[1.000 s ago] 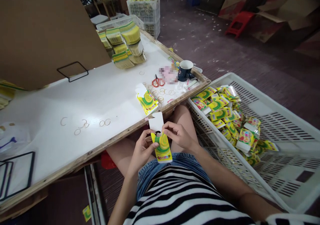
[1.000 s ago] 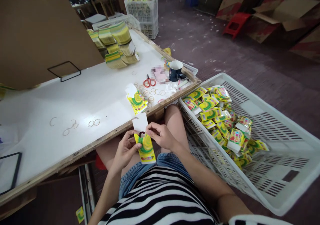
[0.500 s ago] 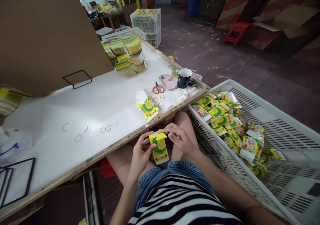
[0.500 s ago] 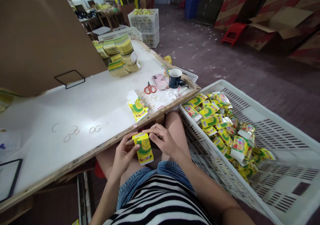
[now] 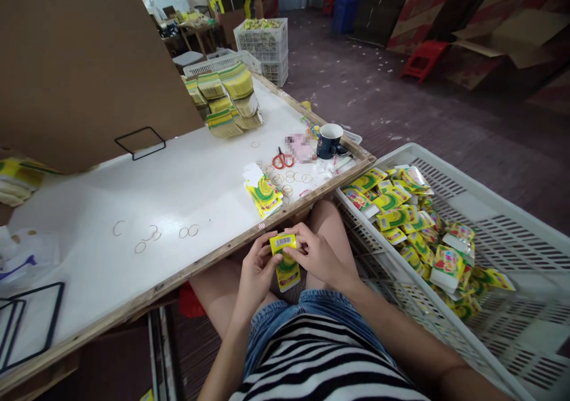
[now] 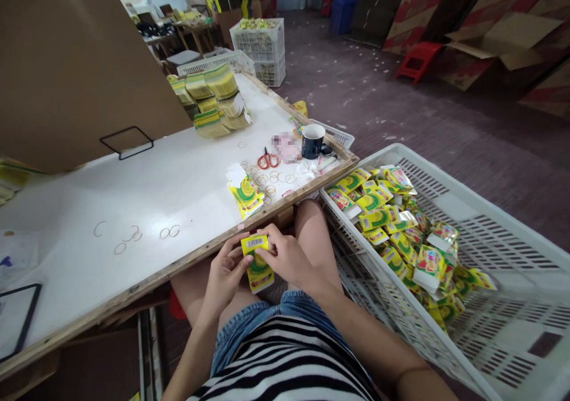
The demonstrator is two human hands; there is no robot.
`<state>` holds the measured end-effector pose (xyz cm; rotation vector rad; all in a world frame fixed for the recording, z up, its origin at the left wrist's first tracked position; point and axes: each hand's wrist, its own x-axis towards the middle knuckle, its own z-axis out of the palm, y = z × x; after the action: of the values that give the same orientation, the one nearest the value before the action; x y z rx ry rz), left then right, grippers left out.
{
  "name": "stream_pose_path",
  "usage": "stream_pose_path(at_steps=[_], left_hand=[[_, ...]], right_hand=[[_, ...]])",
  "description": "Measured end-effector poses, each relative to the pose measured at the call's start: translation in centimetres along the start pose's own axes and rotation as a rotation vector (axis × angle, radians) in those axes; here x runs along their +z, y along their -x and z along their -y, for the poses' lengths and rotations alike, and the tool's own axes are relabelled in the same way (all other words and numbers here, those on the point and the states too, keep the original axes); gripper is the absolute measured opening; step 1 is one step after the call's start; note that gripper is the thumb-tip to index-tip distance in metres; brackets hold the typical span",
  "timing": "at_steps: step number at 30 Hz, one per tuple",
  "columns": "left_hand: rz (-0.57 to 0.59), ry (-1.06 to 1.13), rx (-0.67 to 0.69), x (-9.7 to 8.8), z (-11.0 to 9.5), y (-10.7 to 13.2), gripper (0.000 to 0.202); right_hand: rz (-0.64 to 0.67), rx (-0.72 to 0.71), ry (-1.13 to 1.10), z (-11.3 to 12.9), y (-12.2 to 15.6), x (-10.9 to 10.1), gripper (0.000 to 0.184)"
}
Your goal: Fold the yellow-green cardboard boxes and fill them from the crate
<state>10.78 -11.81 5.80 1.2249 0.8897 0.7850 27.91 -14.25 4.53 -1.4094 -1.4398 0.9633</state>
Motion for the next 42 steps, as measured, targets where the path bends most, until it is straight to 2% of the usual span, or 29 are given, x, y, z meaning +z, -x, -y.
stream_pose_path(at_steps=[4,7,8,9,12,13,14,15,18,20,23,26,29,32,35,37,39,42], left_hand=[[0.025,0.065,-0.04,0.8,0.2,0.1,0.045],[0.018,0.051,-0.034,1.5,0.3,-0.2,0.046],[0.01,0.02,-0.007,1.6,0.2,-0.5,0.046],[-0.003,-0.025,0.034,1.4,0.1,-1.0,0.046],[-0.108,-0.241,0.221,-0.1,0.1,-3.7,0.04],[-0.161,-0.346,0.283,-0.9,0.2,-4.8,0.038],[-0.215,-0.468,0.339,-1.6,0.4,-6.0,0.035],[-0.228,-0.589,0.365,-2.4,0.7,-7.2,0.034],[-0.214,-0.797,0.35,-3.8,2.1,-10.1,0.035],[-0.175,-0.86,0.309,-4.1,3.2,-11.1,0.034],[-0.147,-0.912,0.277,-4.3,4.3,-11.5,0.036],[-0.138,-0.915,0.278,-4.5,4.5,-11.3,0.036],[-0.148,-0.859,0.278,-4.7,4.3,-11.1,0.034],[-0.159,-0.758,0.263,-4.9,4.0,-11.1,0.033],[-0.25,-0.486,0.266,-5.1,3.7,-10.8,0.044],[-0.288,-0.226,0.25,-4.9,3.3,-10.3,0.054],[-0.222,-0.006,0.194,-4.4,2.7,-9.4,0.056],[-0.053,0.185,0.109,-3.0,1.7,-7.8,0.052]], right_hand=[[-0.067,-0.078,-0.042,-0.6,0.5,-0.1,0.015],[-0.061,-0.019,-0.189,-1.1,1.0,-0.5,0.021],[-0.109,0.019,-0.25,-1.3,1.1,-0.8,0.023],[-0.224,0.046,-0.309,-1.5,1.1,-1.3,0.024],[-0.79,-0.006,-0.519,-2.3,0.9,-3.2,0.029],[-0.912,-0.032,-0.596,-2.6,0.6,-3.7,0.031],[-0.946,-0.029,-0.655,-2.9,0.3,-3.9,0.033],[-0.908,0.002,-0.686,-3.2,-0.1,-3.9,0.035],[-0.664,0.134,-0.619,-3.8,-2.0,-2.4,0.03],[-0.604,0.106,-0.463,-4.1,-4.1,-0.8,0.019],[-0.544,0.031,-0.081,-4.2,-8.3,1.1,0.016],[-0.399,0.084,0.314,-4.0,-12.1,2.4,0.023],[-0.333,0.153,0.457,-3.8,-14.1,3.3,0.026],[-0.378,0.112,0.334,-3.6,-14.1,3.8,0.019],[-0.452,0.062,-0.068,-3.2,-12.6,3.9,0.014],[-0.444,0.066,-0.361,-2.7,-10.9,3.8,0.022],[-0.379,0.1,-0.581,-2.2,-9.0,3.9,0.032],[-0.306,0.164,-0.756,-1.4,-6.2,4.0,0.039]])
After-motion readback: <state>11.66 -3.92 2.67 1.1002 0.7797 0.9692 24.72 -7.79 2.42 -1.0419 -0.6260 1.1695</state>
